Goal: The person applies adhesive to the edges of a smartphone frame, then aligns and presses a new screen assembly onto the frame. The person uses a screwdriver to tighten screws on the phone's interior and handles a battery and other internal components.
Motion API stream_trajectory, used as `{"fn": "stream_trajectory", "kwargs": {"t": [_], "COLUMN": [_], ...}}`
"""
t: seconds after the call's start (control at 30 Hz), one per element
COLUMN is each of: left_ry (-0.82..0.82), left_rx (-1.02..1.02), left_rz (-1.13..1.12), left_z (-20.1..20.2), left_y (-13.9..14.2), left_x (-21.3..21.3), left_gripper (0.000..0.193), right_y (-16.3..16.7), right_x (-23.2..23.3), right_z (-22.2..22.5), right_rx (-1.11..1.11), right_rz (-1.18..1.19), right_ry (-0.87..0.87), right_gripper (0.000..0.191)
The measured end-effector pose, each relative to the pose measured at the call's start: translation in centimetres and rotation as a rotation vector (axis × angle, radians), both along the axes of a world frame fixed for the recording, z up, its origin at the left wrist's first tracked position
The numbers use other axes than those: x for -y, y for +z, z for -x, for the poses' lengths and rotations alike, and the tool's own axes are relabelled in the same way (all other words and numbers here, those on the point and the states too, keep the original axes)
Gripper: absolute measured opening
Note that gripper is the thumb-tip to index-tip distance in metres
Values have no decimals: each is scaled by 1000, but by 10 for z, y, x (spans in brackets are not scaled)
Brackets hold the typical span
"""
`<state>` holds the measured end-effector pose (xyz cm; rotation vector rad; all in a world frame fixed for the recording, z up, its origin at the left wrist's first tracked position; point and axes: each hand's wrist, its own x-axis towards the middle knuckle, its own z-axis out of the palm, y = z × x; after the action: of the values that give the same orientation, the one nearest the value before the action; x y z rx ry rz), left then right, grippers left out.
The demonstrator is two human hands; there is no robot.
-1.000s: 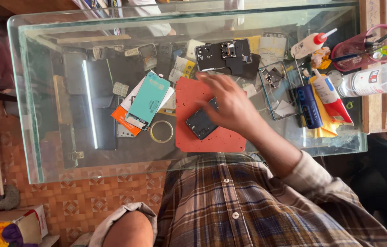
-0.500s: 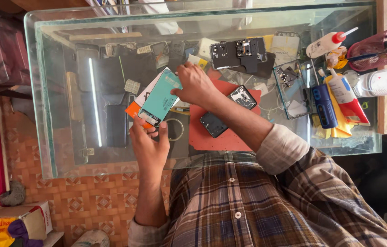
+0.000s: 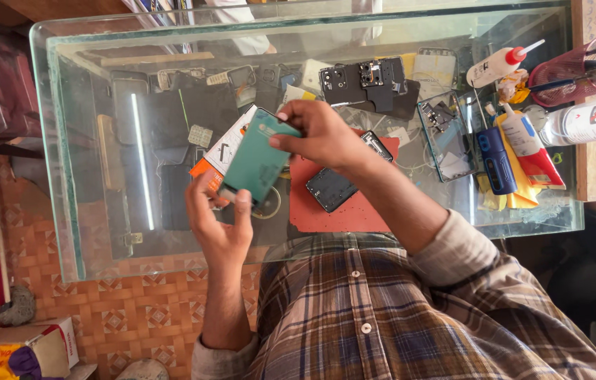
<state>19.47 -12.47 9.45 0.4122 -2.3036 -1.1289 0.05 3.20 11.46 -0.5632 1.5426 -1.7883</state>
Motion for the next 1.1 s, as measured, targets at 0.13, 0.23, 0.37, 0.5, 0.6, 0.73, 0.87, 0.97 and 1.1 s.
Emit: {"fn": "stream_trajectory", "kwargs": {"t": [0.13, 0.23, 0.37, 0.5, 0.6, 0.73, 0.87, 0.97, 1.1], "left_ry": [-512, -719, -756, -689, -659, -648, -666, -723, -773], "left_rx": [90, 191, 133, 54, 42, 78, 71, 32, 138], "left_rz": [-869, -1162, -1242, -1240, -1184, -1140, -1167, -1172, -1075], "left_z": [7, 14, 27, 40, 47, 50, 53, 54, 49], "left_y": [-2, -1, 4, 6, 4, 0, -4, -7, -8], "left_x": [-17, -52, -93, -113, -121, -130, -139, -142, -146], "left_gripper": [38, 42, 42, 39, 35, 33, 34, 34, 35], "right_y": [21, 25, 13, -3, -17, -37, -43, -36, -24], "right_x": [-45, -72, -110, -153, -175, -187, -188, -183, -165], "right_z": [-9, -18, -42, -73, -88, -96, -93, -88, -85], "right_rx": [46, 27, 118, 298, 354, 249, 228, 329, 506], "right_rz": [-41, -23, -59, 99, 195, 129, 144, 300, 471], "right_ry": [-36, -101, -282, -329, -291, -307, -311, -360, -245], "right_gripper": [25, 27, 31, 39, 34, 25, 26, 35, 55]}}
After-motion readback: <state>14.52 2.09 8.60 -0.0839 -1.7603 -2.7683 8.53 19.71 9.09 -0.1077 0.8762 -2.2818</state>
